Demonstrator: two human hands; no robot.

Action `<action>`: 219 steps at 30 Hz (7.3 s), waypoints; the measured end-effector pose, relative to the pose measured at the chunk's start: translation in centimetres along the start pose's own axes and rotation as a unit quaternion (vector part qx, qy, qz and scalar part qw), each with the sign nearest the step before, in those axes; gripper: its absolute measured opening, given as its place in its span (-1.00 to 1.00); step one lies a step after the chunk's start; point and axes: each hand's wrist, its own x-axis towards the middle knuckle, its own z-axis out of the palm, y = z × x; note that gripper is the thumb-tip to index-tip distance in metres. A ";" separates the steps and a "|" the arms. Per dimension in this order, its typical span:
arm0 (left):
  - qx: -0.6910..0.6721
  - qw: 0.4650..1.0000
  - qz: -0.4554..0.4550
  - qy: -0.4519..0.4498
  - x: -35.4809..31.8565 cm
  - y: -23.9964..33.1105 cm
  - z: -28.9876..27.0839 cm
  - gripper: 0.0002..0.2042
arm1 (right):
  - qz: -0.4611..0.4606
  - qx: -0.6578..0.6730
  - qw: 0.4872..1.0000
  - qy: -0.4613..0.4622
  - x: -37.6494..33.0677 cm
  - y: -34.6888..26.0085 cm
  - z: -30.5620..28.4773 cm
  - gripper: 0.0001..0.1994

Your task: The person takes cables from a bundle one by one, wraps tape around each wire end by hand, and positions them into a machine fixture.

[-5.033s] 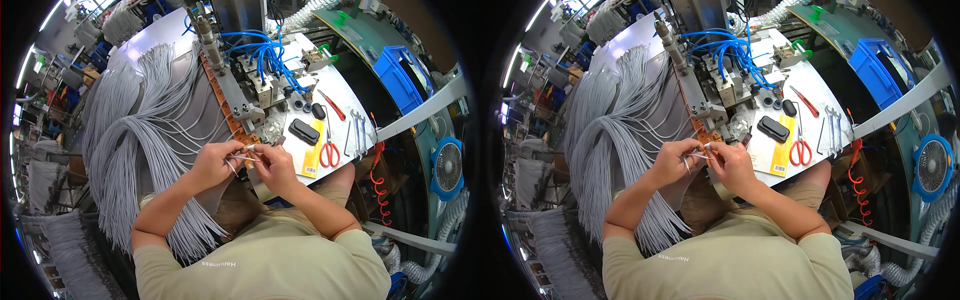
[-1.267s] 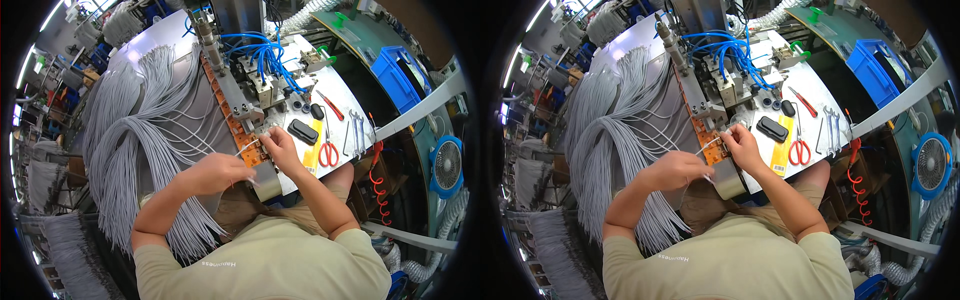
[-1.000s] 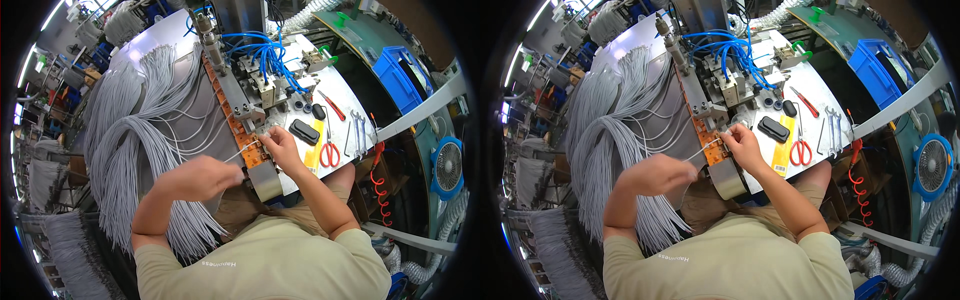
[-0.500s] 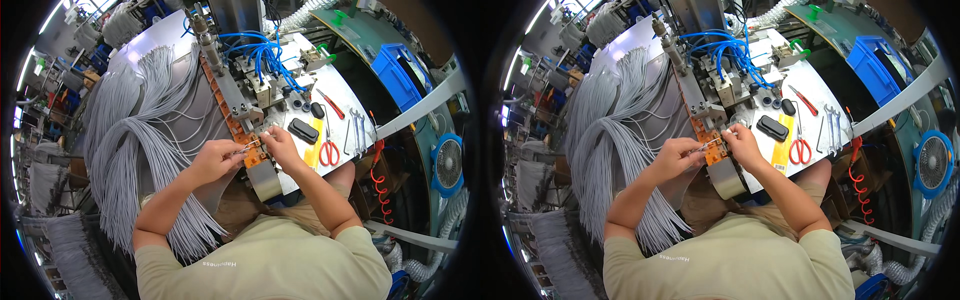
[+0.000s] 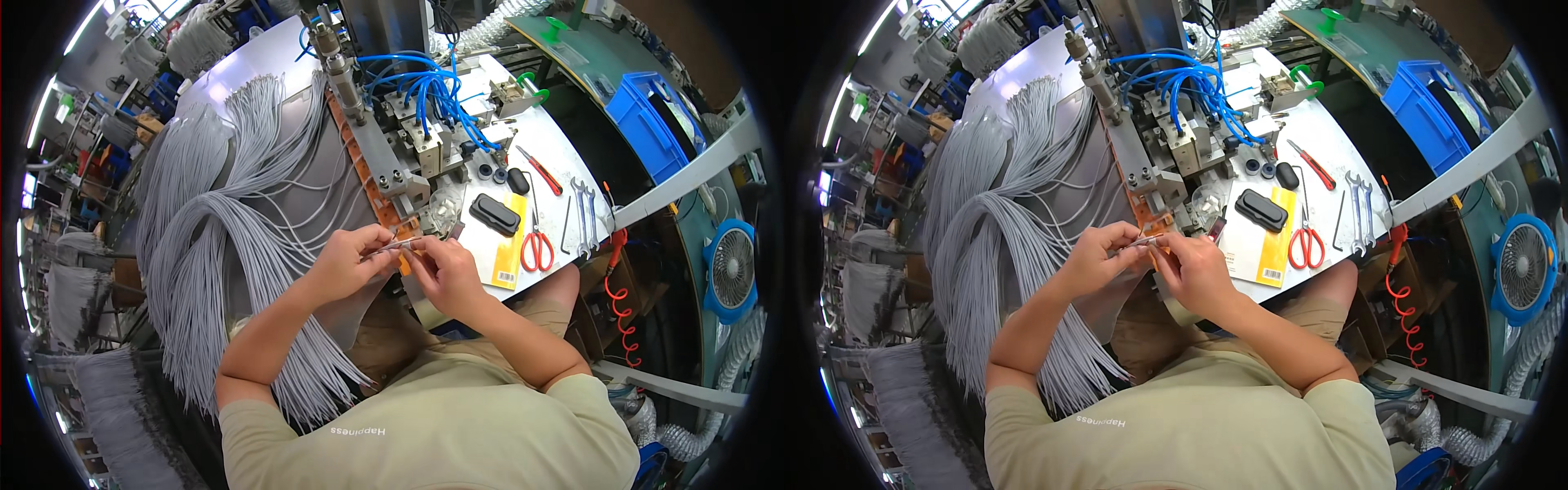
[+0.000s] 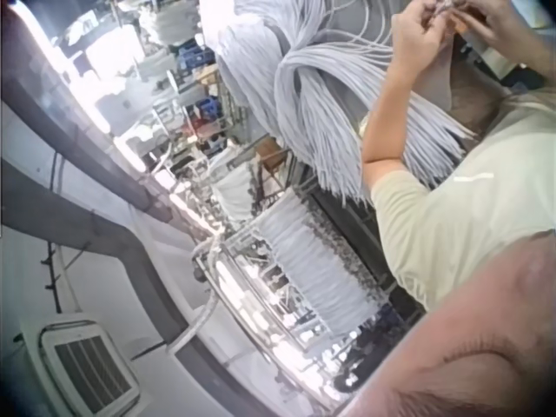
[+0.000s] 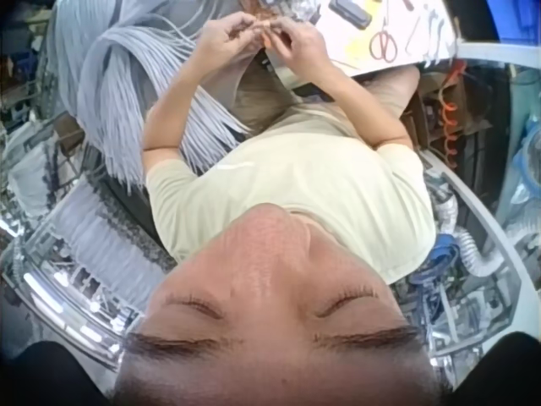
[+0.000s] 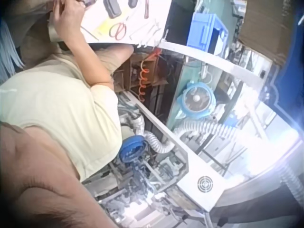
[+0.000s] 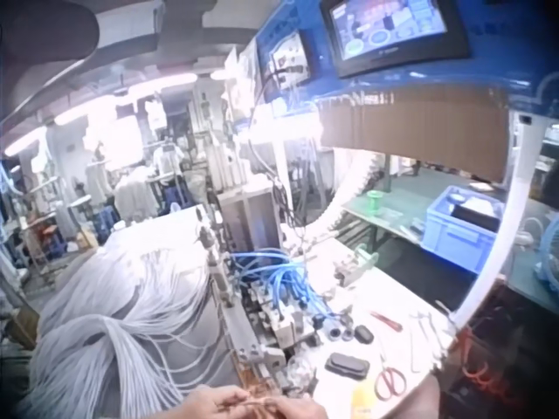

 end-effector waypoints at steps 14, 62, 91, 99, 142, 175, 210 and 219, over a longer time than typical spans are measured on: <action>0.061 0.996 0.043 0.041 -0.1 -0.5 0.1 -0.81 | 0.209 0.170 0.962 -0.044 0.4 -0.9 0.0 -0.86; 0.006 0.998 -0.037 -0.059 0.1 -1.0 -0.6 -0.79 | 0.328 0.205 0.922 0.001 1.8 5.6 -0.1 -0.85; -0.083 0.984 -0.137 -0.084 -0.6 1.3 -0.6 -0.86 | 0.092 0.754 0.648 -0.052 5.7 -8.7 -6.7 -0.65; -0.172 0.982 -0.080 -0.013 0.0 -0.3 -0.2 -0.85 | 0.069 0.064 0.995 -0.017 -0.3 0.4 -1.7 -0.89; 0.096 0.939 0.221 -0.245 -0.6 0.6 0.4 -0.75 | 0.298 0.292 0.909 -0.018 0.5 6.0 0.9 -0.82; 0.040 0.997 0.055 0.030 0.0 -0.1 0.6 -0.85 | 0.066 0.010 0.998 -0.002 -0.1 -0.7 -0.3 -0.85; 0.021 0.982 0.044 -0.182 -0.2 -0.3 -0.9 -0.80 | 0.342 0.378 0.858 -0.064 1.8 6.1 -0.1 -0.82; 0.174 0.968 0.169 -0.068 0.3 -1.3 -0.8 -0.74 | 0.338 0.357 0.868 -0.076 2.0 5.6 -0.6 -0.84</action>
